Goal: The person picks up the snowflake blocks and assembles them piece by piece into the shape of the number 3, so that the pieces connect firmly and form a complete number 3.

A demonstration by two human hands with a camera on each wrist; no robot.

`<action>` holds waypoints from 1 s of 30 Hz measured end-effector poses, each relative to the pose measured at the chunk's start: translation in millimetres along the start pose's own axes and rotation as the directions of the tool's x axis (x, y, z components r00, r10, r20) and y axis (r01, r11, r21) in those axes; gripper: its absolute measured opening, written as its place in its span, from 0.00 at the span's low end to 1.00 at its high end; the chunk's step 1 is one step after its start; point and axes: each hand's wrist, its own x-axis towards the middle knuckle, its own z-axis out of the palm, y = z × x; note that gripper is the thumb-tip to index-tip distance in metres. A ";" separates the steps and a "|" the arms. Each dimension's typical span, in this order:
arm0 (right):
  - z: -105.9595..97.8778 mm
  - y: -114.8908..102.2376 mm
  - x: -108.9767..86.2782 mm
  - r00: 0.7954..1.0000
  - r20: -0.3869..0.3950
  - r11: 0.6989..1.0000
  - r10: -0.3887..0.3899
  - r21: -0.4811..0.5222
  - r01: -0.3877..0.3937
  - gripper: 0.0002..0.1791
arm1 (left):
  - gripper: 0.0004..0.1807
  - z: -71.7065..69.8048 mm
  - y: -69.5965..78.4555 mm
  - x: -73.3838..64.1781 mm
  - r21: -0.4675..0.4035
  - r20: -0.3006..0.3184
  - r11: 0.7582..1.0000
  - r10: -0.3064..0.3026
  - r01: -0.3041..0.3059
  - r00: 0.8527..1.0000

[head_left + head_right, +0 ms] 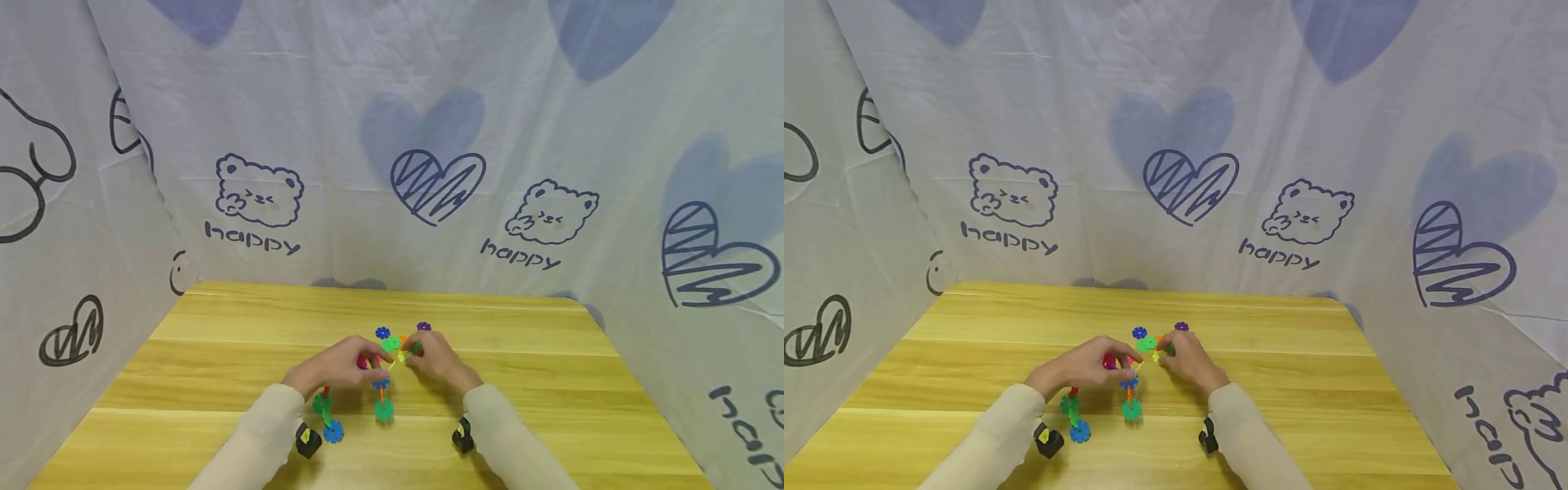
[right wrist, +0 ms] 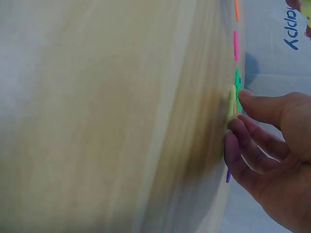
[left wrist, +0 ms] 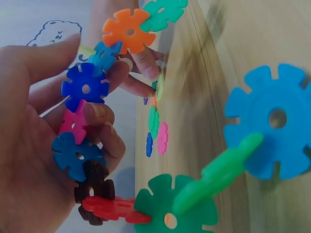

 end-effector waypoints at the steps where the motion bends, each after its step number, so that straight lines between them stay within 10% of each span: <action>1: 0.5 0.1 -0.2 1.000 0.004 1.000 -0.003 -0.002 0.003 0.10 | 0.20 0.0 0.3 -0.1 -0.003 0.000 1.000 0.000 0.000 1.000; 30: -6.4 -0.8 -8.5 0.993 0.119 1.000 0.001 0.000 -0.001 0.11 | 0.17 -2.2 3.2 1.2 -0.038 0.046 0.999 -0.004 0.006 0.999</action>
